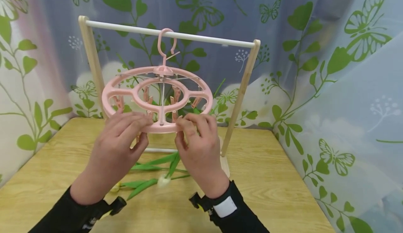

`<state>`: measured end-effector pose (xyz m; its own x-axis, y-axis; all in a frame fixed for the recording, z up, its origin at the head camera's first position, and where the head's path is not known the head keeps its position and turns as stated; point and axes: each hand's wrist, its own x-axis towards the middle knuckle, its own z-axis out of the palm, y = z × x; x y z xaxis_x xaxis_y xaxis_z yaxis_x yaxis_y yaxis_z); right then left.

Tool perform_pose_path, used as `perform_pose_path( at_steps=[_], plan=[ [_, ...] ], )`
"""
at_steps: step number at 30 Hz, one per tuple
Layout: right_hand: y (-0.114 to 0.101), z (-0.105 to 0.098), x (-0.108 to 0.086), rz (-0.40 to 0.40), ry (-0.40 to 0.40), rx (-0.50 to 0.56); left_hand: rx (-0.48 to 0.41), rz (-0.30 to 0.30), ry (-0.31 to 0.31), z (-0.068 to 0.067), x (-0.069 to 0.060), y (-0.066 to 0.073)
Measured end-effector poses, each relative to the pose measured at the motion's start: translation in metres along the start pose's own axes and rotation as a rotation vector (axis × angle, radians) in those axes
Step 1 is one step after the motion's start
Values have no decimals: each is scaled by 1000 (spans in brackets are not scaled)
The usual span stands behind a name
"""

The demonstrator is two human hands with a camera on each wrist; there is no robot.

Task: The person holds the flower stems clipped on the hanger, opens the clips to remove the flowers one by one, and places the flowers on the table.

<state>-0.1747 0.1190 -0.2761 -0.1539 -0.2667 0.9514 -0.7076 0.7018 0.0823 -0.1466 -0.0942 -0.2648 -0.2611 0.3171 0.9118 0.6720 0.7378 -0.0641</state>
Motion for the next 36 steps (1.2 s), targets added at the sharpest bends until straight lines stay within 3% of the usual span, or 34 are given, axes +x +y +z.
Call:
perform_pose_path(
  at_steps=[10, 17, 24, 36],
  plan=[
    [2, 3, 1, -9, 5, 28, -57, 20, 49, -2, 2, -3],
    [10, 5, 1, 10, 5, -2, -81, -4, 22, -9, 4, -9],
    [13, 5, -1, 12, 4, -29, -38, 10, 12, -7, 3, -10],
    [1, 3, -3, -37, 4, -38, -29, 35, 51, -2, 2, -5]
  ],
)
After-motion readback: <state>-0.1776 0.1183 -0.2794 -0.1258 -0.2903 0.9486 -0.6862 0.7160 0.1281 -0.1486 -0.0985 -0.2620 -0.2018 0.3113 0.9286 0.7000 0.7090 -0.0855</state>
